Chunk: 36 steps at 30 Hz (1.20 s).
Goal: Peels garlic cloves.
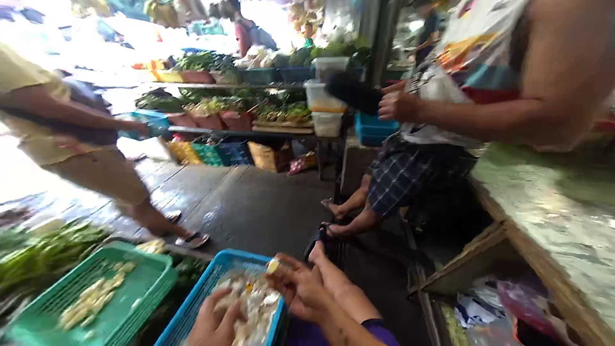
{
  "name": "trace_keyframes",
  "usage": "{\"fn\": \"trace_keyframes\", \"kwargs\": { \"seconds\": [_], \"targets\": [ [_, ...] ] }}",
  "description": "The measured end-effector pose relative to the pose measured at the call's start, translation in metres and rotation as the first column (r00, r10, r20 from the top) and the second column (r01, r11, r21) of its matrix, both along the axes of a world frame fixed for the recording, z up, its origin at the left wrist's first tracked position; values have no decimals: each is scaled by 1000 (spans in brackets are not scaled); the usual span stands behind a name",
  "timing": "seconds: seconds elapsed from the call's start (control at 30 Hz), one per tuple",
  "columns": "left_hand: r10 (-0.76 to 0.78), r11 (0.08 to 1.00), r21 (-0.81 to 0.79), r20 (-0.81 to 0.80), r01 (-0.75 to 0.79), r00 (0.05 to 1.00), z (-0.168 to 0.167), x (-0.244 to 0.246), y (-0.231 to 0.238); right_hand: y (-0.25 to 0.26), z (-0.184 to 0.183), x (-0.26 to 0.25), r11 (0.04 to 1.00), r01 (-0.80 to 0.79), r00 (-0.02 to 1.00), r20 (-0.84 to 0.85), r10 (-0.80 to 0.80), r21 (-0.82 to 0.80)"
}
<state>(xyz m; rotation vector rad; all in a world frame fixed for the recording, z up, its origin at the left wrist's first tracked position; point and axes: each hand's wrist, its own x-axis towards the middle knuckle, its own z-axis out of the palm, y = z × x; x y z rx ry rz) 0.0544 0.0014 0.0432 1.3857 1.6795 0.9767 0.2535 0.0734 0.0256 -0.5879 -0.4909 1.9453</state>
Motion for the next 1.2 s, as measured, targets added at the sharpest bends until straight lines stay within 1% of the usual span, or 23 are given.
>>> {"fn": "trace_keyframes", "kwargs": {
  "seconds": [0.07,0.17,0.23,0.3,0.43,0.53,0.6,0.67,0.7,0.73,0.77,0.8,0.83,0.87,0.93,1.0,1.03,1.1,1.2],
  "targets": [
    [10,994,104,83,-18,996,16,13,-6,-6,10,-5,1000,10,1000,22,-9,-27],
    [25,987,160,15,-27,1000,28,18,-11,-17,7,-19,999,-5,1000,-25,4,-43],
    [20,971,238,-27,-13,999,25,17,-9,-24,2,-27,999,-19,997,-74,16,-46],
    [-3,948,318,-80,28,997,16,16,-8,-31,0,-30,998,-44,996,-81,39,-54],
    [11,878,467,-247,109,969,0,10,-6,-38,4,-34,990,-79,994,-87,69,-119],
    [49,844,513,-365,157,930,-3,5,-5,-40,7,-37,982,-91,994,-70,80,-166],
    [65,843,509,-419,174,906,-4,3,-6,-42,5,-37,977,-97,995,-51,89,-192],
    [101,886,451,-420,111,902,-2,3,-7,-43,3,-36,975,-102,995,-33,97,-197],
    [117,922,384,-388,45,914,1,3,-8,-42,2,-35,976,-102,995,-20,100,-193],
    [119,956,292,-326,-20,938,6,3,-7,-41,1,-34,978,-102,995,-11,102,-183],
    [102,977,205,-235,-53,967,11,1,-5,-39,0,-32,981,-107,994,3,109,-164],
    [64,987,156,-144,-41,987,15,-1,-4,-38,0,-32,984,-113,993,23,118,-140],
    [10,990,141,-87,3,996,16,-3,-4,-37,-1,-31,986,-122,991,39,127,-115],
    [-61,988,137,-77,71,995,16,-5,-4,-37,-2,-30,988,-131,989,56,136,-86],
    [-200,971,109,-132,215,971,13,-6,-7,-39,-3,-29,989,-141,986,84,144,-41],
    [-265,954,97,-166,283,950,11,-3,-8,-40,-5,-29,990,-143,987,77,144,-15],
    [-267,952,100,-184,288,946,9,-2,-9,-41,-6,-29,990,-138,988,66,139,-12],
    [-227,953,155,-204,260,952,3,-1,-10,-40,-6,-29,991,-134,987,83,136,-29],
    [-184,960,179,-181,216,966,0,-2,-10,-39,-4,-28,989,-146,983,105,149,-35]
  ]
}}
